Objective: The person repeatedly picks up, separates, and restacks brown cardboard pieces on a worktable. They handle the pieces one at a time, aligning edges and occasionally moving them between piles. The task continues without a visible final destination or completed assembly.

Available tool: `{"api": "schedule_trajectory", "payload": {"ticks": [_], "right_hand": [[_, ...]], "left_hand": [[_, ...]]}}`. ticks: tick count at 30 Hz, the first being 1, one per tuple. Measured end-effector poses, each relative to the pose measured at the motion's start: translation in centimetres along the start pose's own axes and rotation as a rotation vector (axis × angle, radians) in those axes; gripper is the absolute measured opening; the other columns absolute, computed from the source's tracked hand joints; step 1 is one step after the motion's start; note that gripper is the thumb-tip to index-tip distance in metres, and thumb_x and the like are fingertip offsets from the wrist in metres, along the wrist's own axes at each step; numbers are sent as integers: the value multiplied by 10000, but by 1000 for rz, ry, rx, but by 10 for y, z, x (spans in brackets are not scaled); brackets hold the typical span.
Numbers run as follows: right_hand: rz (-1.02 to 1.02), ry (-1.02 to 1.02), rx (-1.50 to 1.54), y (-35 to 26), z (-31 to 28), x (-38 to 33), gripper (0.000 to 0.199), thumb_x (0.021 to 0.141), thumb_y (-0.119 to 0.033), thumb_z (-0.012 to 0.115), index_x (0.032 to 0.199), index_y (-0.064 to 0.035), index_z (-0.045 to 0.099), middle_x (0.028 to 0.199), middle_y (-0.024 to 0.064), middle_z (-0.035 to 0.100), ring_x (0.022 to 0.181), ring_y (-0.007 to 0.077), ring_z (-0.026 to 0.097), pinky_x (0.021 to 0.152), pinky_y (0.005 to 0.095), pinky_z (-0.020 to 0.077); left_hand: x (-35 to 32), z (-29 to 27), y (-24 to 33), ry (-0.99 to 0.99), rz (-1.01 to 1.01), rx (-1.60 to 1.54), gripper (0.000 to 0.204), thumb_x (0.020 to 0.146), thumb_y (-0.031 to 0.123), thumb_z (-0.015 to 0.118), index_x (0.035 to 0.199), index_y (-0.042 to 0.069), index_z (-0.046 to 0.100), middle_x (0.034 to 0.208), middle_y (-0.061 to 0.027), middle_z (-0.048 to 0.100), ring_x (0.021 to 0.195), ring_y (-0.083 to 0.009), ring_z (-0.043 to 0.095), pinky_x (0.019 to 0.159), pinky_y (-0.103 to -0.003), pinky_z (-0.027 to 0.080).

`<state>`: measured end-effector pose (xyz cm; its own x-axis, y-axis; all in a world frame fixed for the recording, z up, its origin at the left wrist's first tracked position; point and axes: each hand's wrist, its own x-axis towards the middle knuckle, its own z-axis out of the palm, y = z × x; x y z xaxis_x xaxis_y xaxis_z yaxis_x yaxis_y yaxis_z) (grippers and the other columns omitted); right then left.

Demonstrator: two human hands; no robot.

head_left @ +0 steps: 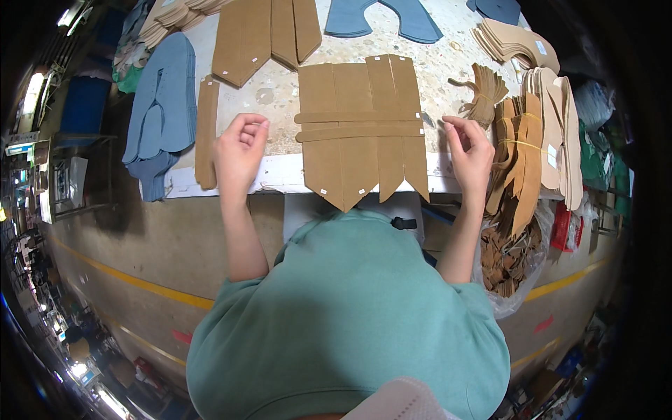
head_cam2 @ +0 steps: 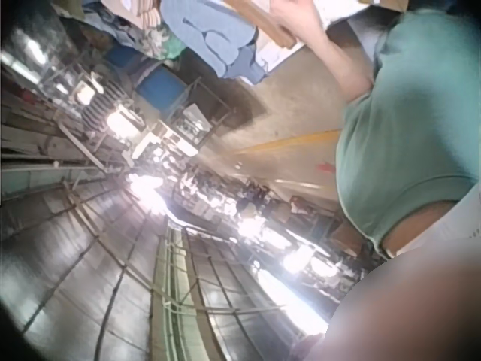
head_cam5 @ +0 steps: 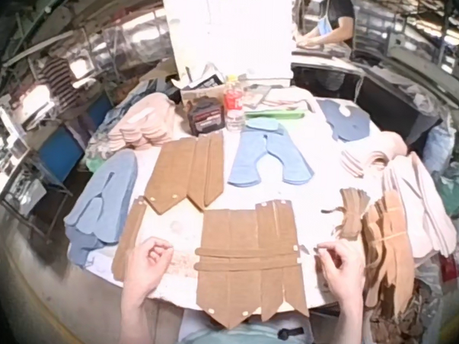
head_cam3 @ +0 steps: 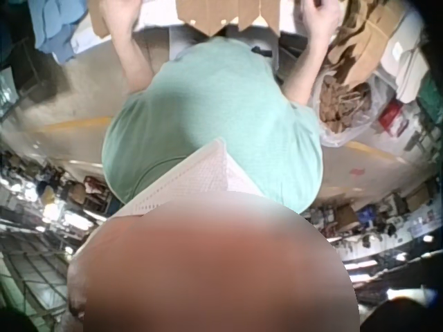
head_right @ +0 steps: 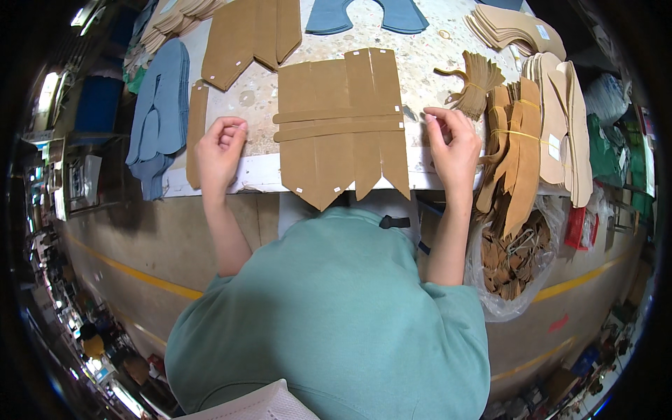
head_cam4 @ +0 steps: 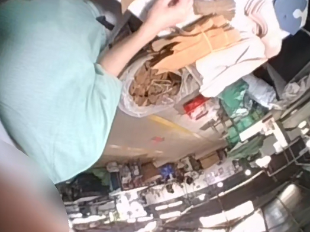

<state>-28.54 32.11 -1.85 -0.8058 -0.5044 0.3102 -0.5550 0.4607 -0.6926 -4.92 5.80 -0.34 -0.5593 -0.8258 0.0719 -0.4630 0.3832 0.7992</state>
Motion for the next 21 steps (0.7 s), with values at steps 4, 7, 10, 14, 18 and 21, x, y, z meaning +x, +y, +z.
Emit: {"api": "schedule_trajectory", "payload": {"ticks": [4, 7, 10, 14, 18, 21], "right_hand": [[-15, -47, 2, 1, -4, 2, 112, 876, -109, 692, 966, -61, 738, 768, 19, 600, 671, 105, 513, 644, 248, 434], [-70, -128, 57, -5, 2, 1, 86, 838, -119, 714, 901, -65, 734, 776, 61, 616, 726, 196, 573, 704, 330, 480], [-88, -198, -4, -11, 7, 1, 132, 797, -118, 740, 922, -75, 733, 820, 63, 613, 822, 231, 577, 776, 356, 471], [-116, -206, -7, -16, 11, 3, 152, 781, -93, 743, 925, -61, 709, 838, 66, 617, 851, 238, 582, 785, 358, 471], [-11, -277, 109, -17, 9, 6, 135, 792, -79, 728, 915, -39, 688, 807, 70, 653, 773, 220, 608, 736, 341, 495], [26, -290, 213, -17, 16, 14, 141, 838, -81, 718, 970, -39, 692, 822, 49, 667, 670, 107, 603, 667, 259, 492]], "left_hand": [[2, 3, 2, -61, 73, -14, 97, 853, 95, 714, 925, 32, 697, 703, -15, 652, 576, -53, 524, 547, -218, 449], [-1, 15, 8, -168, 201, 24, 122, 822, 98, 732, 923, 38, 700, 760, -28, 656, 616, -89, 543, 582, -245, 464], [-4, 23, 12, -231, 253, 93, 153, 784, 106, 751, 916, 49, 700, 813, -41, 647, 669, -132, 561, 632, -276, 479], [-5, 21, 14, -258, 281, 144, 167, 767, 114, 765, 905, 59, 690, 816, -41, 633, 685, -143, 554, 656, -288, 484], [-5, 19, 15, -286, 140, -8, 159, 792, 89, 747, 939, 62, 695, 775, -42, 630, 621, -115, 530, 608, -272, 470], [2, 17, 17, -202, 174, -47, 178, 822, 62, 718, 999, 79, 704, 756, -42, 633, 597, -98, 523, 583, -264, 461]]}}
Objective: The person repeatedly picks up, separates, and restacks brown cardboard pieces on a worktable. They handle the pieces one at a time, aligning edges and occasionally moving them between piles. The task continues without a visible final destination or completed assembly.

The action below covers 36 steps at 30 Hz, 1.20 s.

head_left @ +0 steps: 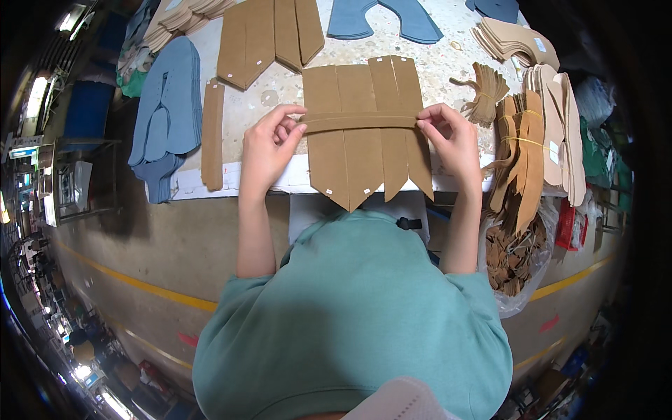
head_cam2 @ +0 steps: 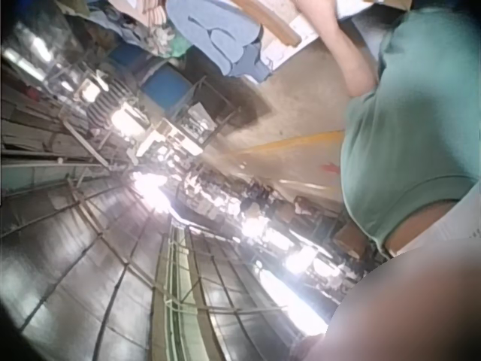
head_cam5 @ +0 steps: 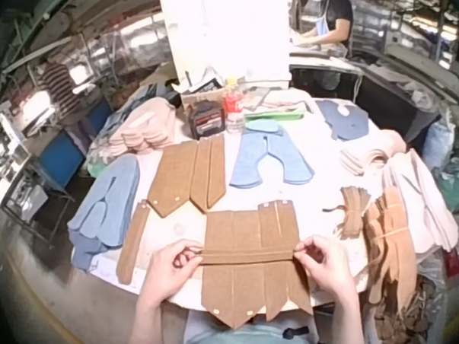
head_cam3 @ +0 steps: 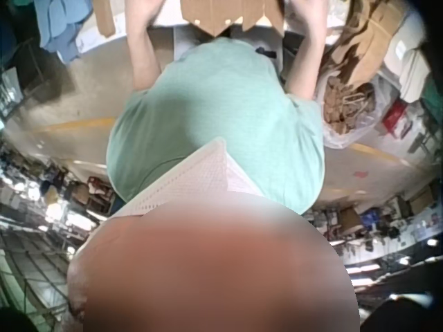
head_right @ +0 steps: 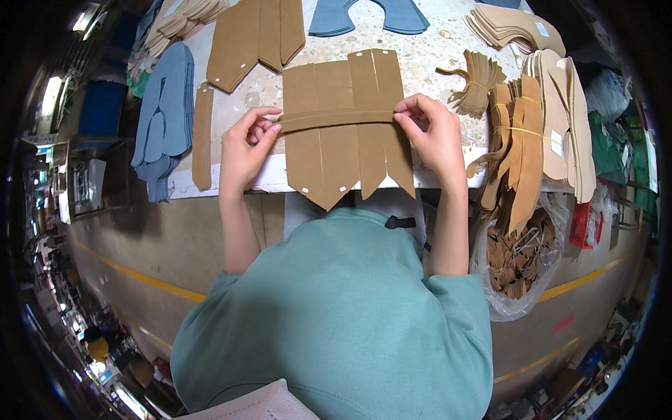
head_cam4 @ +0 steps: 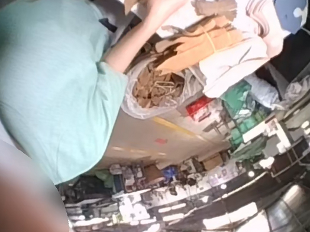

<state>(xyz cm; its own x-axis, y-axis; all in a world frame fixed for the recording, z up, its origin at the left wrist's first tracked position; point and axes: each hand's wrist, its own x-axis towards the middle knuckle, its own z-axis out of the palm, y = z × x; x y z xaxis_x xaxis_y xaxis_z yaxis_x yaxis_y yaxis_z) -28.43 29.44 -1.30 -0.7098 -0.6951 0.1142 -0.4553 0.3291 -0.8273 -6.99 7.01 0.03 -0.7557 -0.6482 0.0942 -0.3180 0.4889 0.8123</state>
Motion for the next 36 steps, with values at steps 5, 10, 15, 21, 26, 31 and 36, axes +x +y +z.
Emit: {"api": "schedule_trajectory", "payload": {"ticks": [5, 10, 15, 21, 26, 31, 36], "right_hand": [[9, 53, -62, 2, 8, 10, 136, 808, -78, 698, 937, -36, 709, 815, 86, 689, 734, 213, 625, 722, 331, 513], [-40, 71, -160, 3, 6, 12, 121, 809, -96, 699, 913, -38, 719, 788, 99, 660, 751, 240, 602, 735, 360, 499], [-73, 98, -247, 6, 8, 12, 129, 814, -105, 718, 933, -58, 729, 790, 63, 640, 715, 190, 573, 695, 319, 484], [-128, 101, -277, 7, 6, 11, 139, 798, -125, 730, 923, -63, 730, 877, 83, 622, 875, 253, 572, 797, 362, 472], [-87, 62, -222, 7, 3, 9, 156, 779, -131, 744, 911, -56, 710, 918, 89, 610, 941, 286, 562, 858, 383, 462], [-69, 49, -135, 10, 4, 8, 155, 765, -127, 753, 876, -50, 676, 910, 87, 607, 936, 277, 561, 853, 374, 458], [-47, 31, -33, 7, -4, 9, 123, 813, -88, 747, 883, -49, 654, 869, -6, 614, 771, 100, 567, 649, 236, 444]], "left_hand": [[10, 4, 0, 3, 88, 104, 122, 849, 101, 702, 964, 100, 742, 757, -55, 618, 621, -150, 563, 604, -286, 477], [12, 12, -3, 10, 85, 164, 106, 849, 111, 692, 939, 112, 749, 778, -70, 614, 719, -213, 603, 677, -340, 498], [14, 15, -5, 34, 144, 214, 107, 833, 99, 687, 920, 108, 749, 854, -69, 610, 851, -257, 580, 776, -379, 487], [16, 18, -6, 54, 270, 239, 108, 808, 101, 705, 910, 69, 723, 924, -77, 608, 918, -278, 566, 838, -384, 477], [15, 17, -6, 24, 272, 242, 131, 803, 99, 707, 924, 57, 681, 936, -76, 609, 922, -270, 565, 848, -380, 471], [10, 20, -6, -3, 192, 108, 125, 808, 74, 695, 921, 50, 648, 917, -73, 647, 832, -250, 580, 795, -356, 482], [1, 21, 2, -29, 104, -107, 223, 831, 18, 659, 1052, 48, 683, 908, -56, 664, 772, -172, 626, 735, -310, 521]]}}
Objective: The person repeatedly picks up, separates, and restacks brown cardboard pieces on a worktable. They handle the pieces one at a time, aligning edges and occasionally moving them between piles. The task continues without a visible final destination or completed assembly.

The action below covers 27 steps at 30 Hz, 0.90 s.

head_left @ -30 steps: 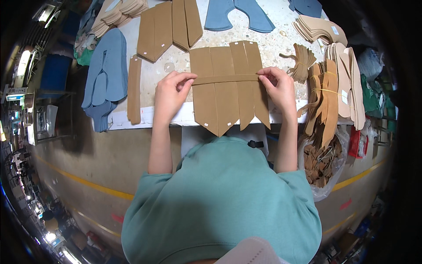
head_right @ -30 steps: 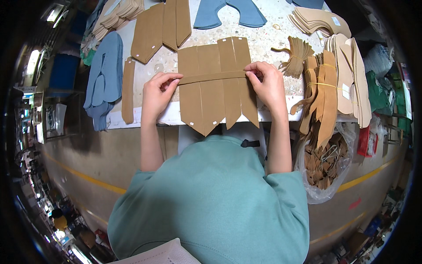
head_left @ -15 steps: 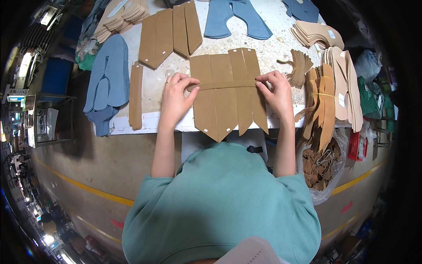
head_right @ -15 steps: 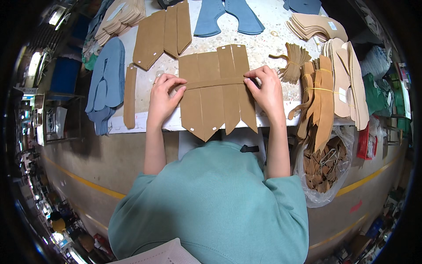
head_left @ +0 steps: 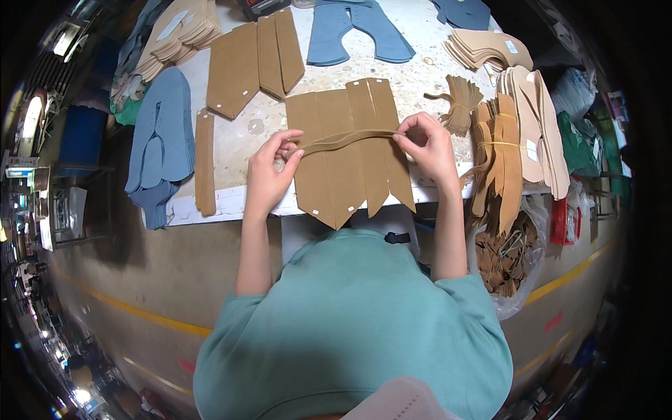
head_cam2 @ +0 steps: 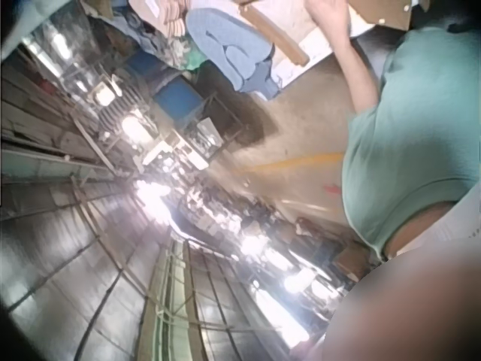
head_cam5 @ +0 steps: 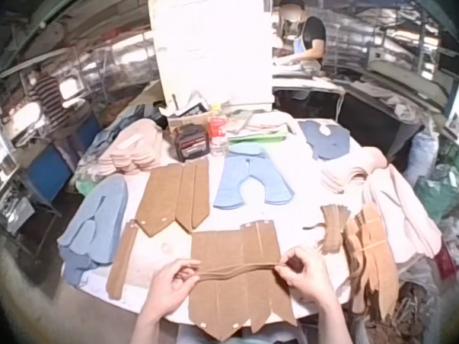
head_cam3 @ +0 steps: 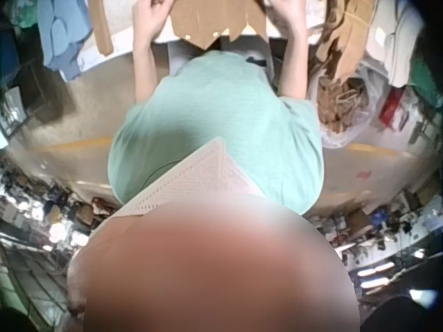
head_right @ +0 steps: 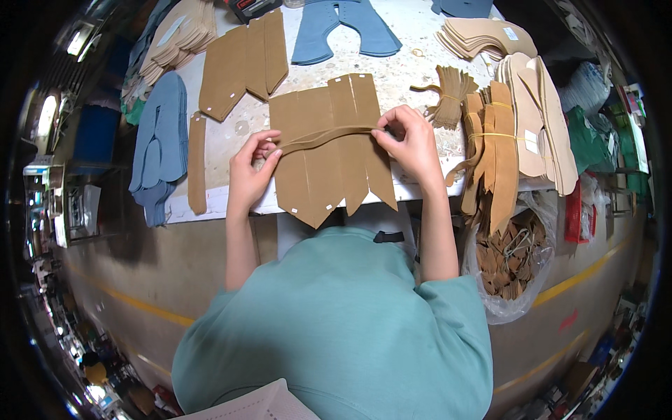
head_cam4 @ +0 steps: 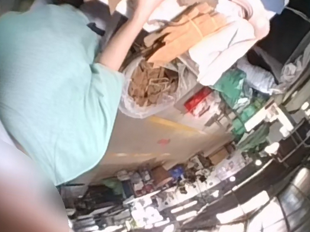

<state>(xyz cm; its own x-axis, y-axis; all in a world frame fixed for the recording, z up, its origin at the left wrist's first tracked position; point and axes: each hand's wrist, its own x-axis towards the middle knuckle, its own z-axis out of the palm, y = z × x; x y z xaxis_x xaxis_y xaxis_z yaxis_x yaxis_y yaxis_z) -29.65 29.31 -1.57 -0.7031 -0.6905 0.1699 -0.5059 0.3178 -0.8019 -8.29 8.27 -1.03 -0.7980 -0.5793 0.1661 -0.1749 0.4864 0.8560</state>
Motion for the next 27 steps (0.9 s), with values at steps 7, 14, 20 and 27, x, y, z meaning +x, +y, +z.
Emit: {"api": "schedule_trajectory", "payload": {"ticks": [7, 14, 20, 27], "right_hand": [[-5, 242, 207, -13, -43, 48, 178, 829, -85, 746, 994, -53, 689, 873, -3, 679, 803, 69, 631, 669, 234, 512], [110, 172, -54, 3, -33, 99, 300, 784, -112, 765, 1075, -139, 695, 808, 23, 734, 746, 104, 683, 694, 272, 533], [134, 101, -300, 30, -12, 103, 238, 798, -138, 741, 1027, -119, 680, 815, 39, 732, 736, 149, 683, 702, 305, 513], [115, 524, -707, 31, -21, 91, 361, 805, -213, 711, 1150, -124, 653, 1098, 206, 668, 1064, 358, 619, 891, 473, 482]], "left_hand": [[-18, 40, 38, -477, 93, -377, 304, 895, -51, 559, 1143, 43, 708, 1075, -89, 652, 954, -156, 634, 847, -283, 511], [-27, 123, 67, -901, -324, -1085, 615, 965, 32, 506, 1527, 13, 258, 1580, -92, 292, 1453, -204, 293, 1145, -319, 301], [-32, 131, 69, -843, -553, -1193, 613, 985, 116, 506, 1531, 19, 245, 1563, -115, 316, 1442, -212, 315, 1113, -315, 360], [-29, 101, 71, -959, -378, -1057, 337, 1016, 131, 475, 1321, -2, 531, 1296, -125, 601, 1176, -204, 603, 1022, -317, 451]]}}
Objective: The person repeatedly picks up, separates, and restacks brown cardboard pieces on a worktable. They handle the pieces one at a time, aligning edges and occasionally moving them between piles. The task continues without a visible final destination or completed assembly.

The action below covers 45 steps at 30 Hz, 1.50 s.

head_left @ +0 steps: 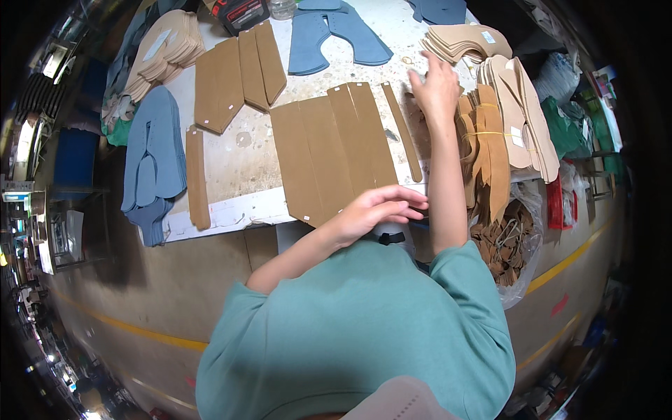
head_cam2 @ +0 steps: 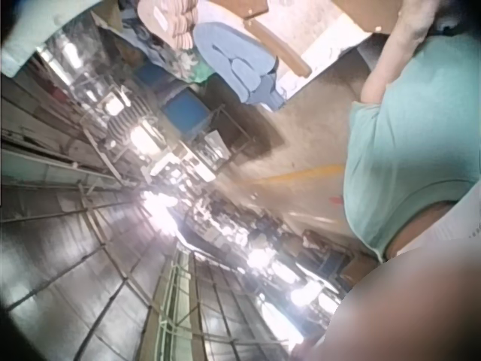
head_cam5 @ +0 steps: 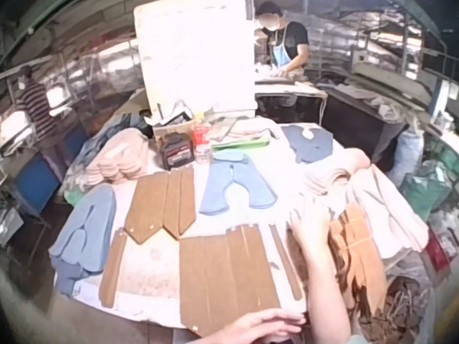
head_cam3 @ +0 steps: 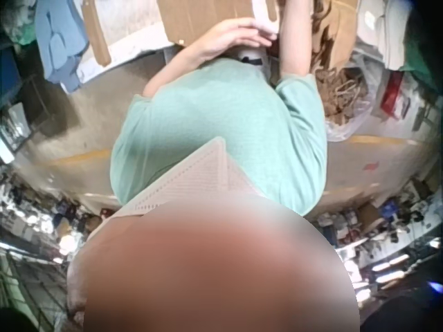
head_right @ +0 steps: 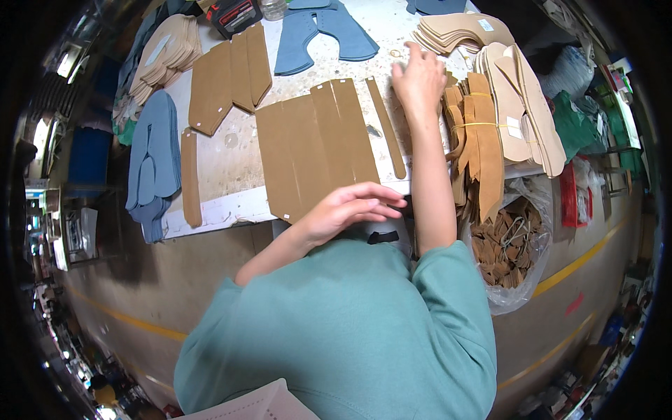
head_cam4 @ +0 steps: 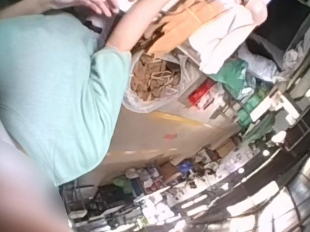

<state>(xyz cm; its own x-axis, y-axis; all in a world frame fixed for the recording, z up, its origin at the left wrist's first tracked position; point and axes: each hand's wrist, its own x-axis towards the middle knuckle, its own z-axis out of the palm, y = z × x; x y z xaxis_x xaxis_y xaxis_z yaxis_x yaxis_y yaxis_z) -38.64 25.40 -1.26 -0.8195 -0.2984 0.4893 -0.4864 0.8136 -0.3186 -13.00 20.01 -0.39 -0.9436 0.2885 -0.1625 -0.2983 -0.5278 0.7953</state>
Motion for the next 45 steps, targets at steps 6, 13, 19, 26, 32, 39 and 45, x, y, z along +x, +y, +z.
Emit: {"api": "schedule_trajectory", "payload": {"ticks": [6, 13, 19, 26, 32, 39, 45], "right_hand": [[44, -338, -223, 9, 1, 2, 512, 855, -173, 606, 1362, -170, 537, 1166, 239, 626, 1113, 417, 587, 979, 514, 448], [129, -321, -111, 0, -10, -8, 532, 792, -12, 588, 1308, -138, 564, 1161, 237, 595, 1086, 394, 599, 934, 493, 485], [-56, -120, 51, 2, -8, 11, 325, 805, 8, 579, 1103, -59, 693, 1024, 232, 628, 1010, 384, 628, 883, 452, 519], [-66, -265, 102, -6, -26, -23, 368, 840, -170, 674, 1196, -80, 663, 848, 167, 691, 803, 325, 680, 757, 445, 536], [-80, -161, 140, -21, -41, -104, 320, 829, -129, 671, 1145, -80, 657, 988, 142, 592, 956, 332, 598, 823, 430, 506], [-57, -65, 145, -10, -36, -101, 203, 823, -77, 648, 1018, -75, 704, 936, 109, 598, 930, 289, 603, 800, 419, 511], [-42, -69, 171, 1, -40, -90, 190, 834, -98, 643, 1009, -61, 705, 970, 131, 618, 955, 312, 605, 828, 428, 509]], "left_hand": [[-16, -30, 6, 695, 543, 731, 159, 952, 61, 561, 1032, 17, 691, 954, -77, 694, 885, -155, 670, 800, -287, 520], [-23, -48, 1, 697, 598, 736, 139, 944, 24, 561, 992, -18, 685, 930, -94, 697, 877, -168, 692, 792, -276, 536], [-22, -44, 4, 660, 591, 772, 139, 943, 3, 555, 991, -26, 683, 927, -103, 694, 874, -168, 706, 777, -269, 554], [-25, -40, 6, 669, 578, 791, 139, 940, -4, 553, 986, -27, 682, 913, -106, 690, 871, -173, 709, 764, -276, 559], [-23, -42, 6, 676, 578, 823, 134, 934, 4, 561, 978, -10, 687, 897, -106, 693, 849, -180, 714, 751, -281, 559], [-24, -41, 5, 680, 577, 845, 130, 932, 13, 564, 970, -7, 687, 889, -109, 694, 843, -188, 717, 744, -286, 557], [-24, -41, 6, 690, 573, 859, 130, 931, 11, 564, 971, -10, 686, 887, -108, 692, 847, -185, 718, 744, -280, 556]]}}
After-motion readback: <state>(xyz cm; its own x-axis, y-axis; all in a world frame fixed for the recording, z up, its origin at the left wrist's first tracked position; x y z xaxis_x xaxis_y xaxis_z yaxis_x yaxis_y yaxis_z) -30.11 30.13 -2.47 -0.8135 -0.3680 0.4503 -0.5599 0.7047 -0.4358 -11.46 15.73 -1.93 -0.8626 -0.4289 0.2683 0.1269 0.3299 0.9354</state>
